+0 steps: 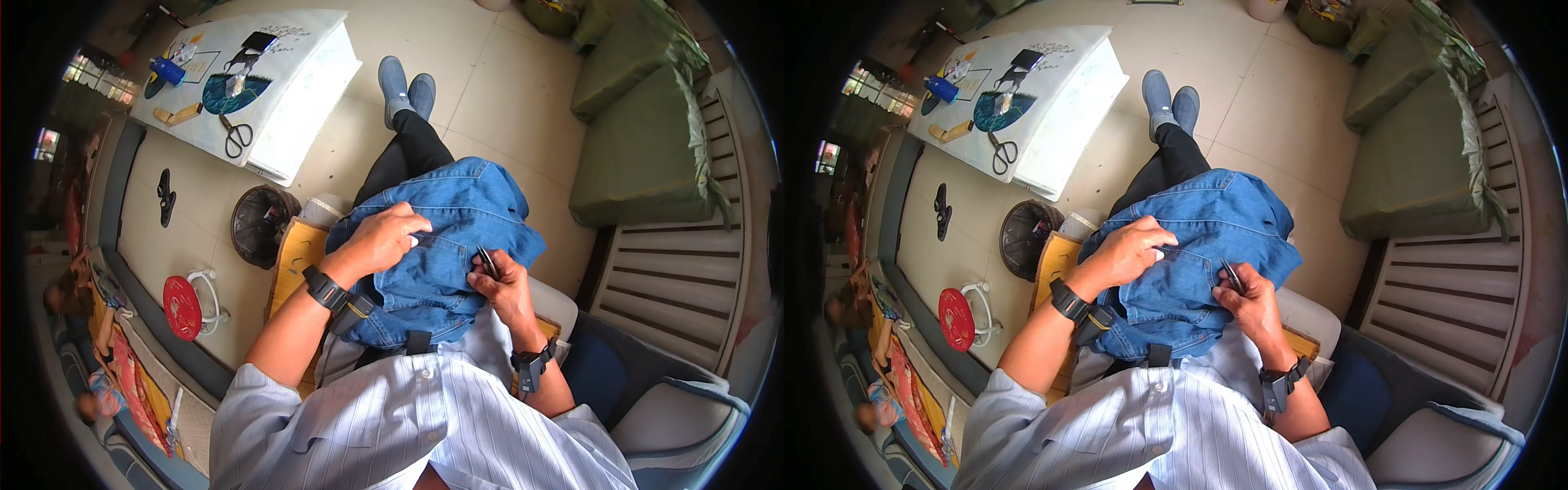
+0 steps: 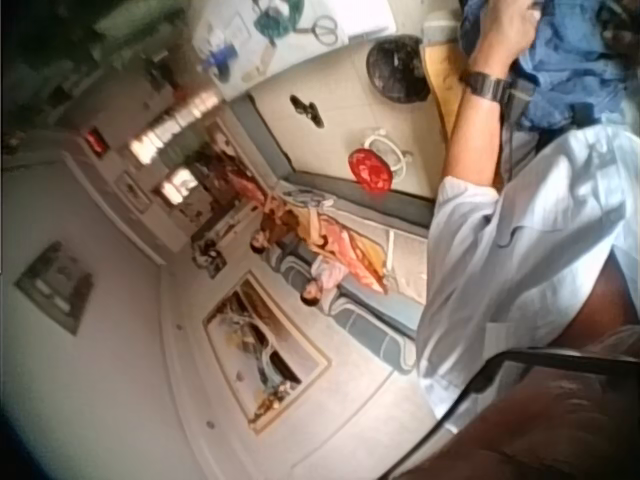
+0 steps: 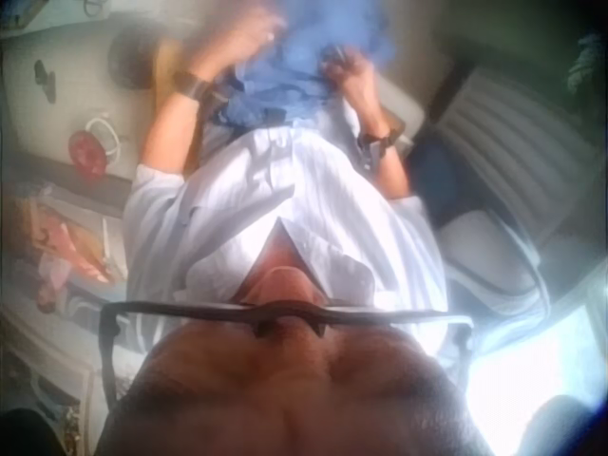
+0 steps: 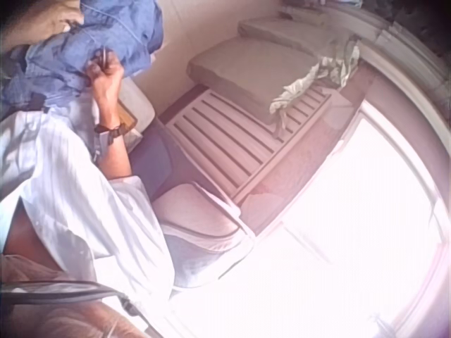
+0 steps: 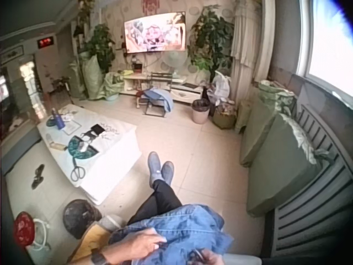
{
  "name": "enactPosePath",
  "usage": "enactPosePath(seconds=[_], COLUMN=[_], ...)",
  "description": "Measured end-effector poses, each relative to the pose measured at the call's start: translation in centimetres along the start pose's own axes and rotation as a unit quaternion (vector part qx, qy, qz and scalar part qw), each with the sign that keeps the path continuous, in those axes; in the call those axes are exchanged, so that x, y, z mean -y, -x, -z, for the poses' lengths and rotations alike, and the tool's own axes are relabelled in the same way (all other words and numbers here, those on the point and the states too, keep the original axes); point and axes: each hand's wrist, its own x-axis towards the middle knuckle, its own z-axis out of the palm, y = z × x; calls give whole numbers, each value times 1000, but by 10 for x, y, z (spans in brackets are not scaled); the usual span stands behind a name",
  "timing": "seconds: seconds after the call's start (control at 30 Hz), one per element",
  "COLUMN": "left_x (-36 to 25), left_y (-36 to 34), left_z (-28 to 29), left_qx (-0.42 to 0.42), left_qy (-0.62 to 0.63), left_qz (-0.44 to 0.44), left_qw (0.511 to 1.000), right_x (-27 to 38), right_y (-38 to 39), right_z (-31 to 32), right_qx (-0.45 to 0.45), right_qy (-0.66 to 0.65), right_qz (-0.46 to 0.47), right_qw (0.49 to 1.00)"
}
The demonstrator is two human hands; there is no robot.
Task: The person uses small scissors to cut threads and fabric on a pair of blue denim jeans held on their lap. They repeatedly snip at seams and edges while adjusting the garment with both hands.
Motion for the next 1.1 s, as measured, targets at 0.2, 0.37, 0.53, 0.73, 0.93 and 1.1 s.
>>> enactPosePath(seconds=[0.2, 0.37, 0.53, 0.73, 0.93, 1.1], left_x=[-4, 13, 1, -2, 1, 9], left_y=[-7, -2, 5, 4, -5, -7], left_z=[-11, -15, 4, 7, -20, -21], left_qx=[38, -37, -45, -38, -14, -36], left_qy=[-33, 49, 202, 123, 21, 49], left_qz=[51, 35, 158, 97, 58, 53], left_qw=[997, 998, 965, 987, 998, 997], right_x=[-4, -3, -12, -10, -8, -10], right_y=[0, 0, -3, -3, -2, -3], right_z=[1, 1, 3, 2, 1, 3], right_qx=[-8, -9, -12, -12, -12, -9], right_qy=[9, 7, -10, -22, -1, -9], right_qz=[4, 2, 9, -4, 12, 8], right_qw=[1000, 1000, 1000, 1000, 1000, 1000])
